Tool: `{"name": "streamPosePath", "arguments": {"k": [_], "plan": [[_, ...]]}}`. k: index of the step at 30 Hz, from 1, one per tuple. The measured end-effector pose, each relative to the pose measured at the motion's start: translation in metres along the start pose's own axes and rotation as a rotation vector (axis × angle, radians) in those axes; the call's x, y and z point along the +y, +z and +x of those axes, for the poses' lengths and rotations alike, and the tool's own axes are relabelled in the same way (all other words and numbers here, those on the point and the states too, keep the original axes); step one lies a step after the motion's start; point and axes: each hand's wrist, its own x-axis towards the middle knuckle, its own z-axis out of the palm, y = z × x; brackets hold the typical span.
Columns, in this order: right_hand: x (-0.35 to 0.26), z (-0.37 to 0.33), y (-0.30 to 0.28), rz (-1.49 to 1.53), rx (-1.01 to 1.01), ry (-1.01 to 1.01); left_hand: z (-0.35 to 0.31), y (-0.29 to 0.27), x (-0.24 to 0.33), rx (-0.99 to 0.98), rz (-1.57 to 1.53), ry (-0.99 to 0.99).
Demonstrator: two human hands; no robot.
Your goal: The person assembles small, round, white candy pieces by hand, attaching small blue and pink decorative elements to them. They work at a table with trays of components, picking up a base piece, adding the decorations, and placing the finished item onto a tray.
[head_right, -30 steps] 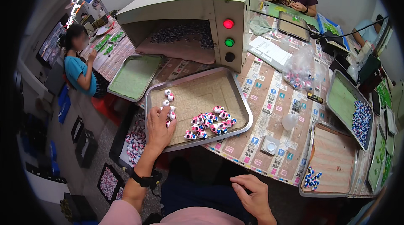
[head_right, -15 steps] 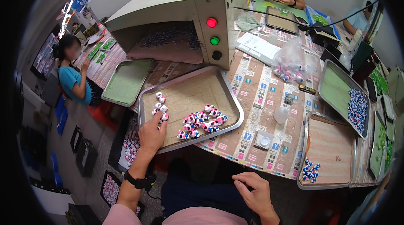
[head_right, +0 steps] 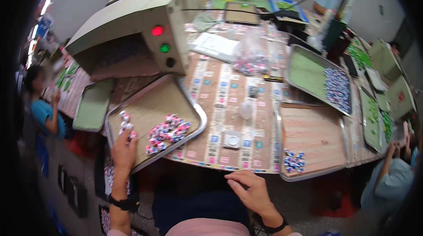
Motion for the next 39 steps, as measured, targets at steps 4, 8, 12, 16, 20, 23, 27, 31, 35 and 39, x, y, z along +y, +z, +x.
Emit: {"name": "streamPosePath", "arguments": {"k": [4,8,12,16,20,23,27,31,35,39], "plan": [[0.0,-0.002,-0.026,-0.033,0.118,0.07,-0.003,0.001,-0.01,0.009,-0.15,-0.029],[0.019,-0.005,-0.067,-0.231,0.456,0.118,-0.002,0.005,-0.042,0.082,-0.366,-0.019],[0.029,-0.006,-0.105,-0.491,0.597,0.123,-0.007,-0.017,-0.031,-0.052,-1.09,-0.346],[0.037,0.005,-0.11,-0.643,0.473,0.067,-0.017,-0.037,-0.022,-0.276,-1.777,-0.597],[0.044,0.019,-0.104,-0.669,0.34,0.095,-0.035,-0.041,0.017,-0.452,-2.036,-0.882],[0.051,0.022,-0.106,-0.669,0.346,0.112,-0.056,-0.032,0.039,-0.627,-2.059,-0.938],[0.047,0.025,-0.1,-0.562,0.405,0.135,-0.083,-0.021,0.066,-0.871,-2.001,-0.844],[0.034,0.025,-0.095,-0.414,0.495,0.082,-0.101,-0.013,0.088,-1.007,-2.006,-0.913],[0.027,0.017,-0.085,0.043,0.395,0.088,-0.107,-0.008,0.104,-1.116,-1.952,-0.929],[0.02,0.013,-0.061,0.306,0.161,0.125,-0.112,-0.007,0.109,-1.111,-1.928,-0.868]]}}
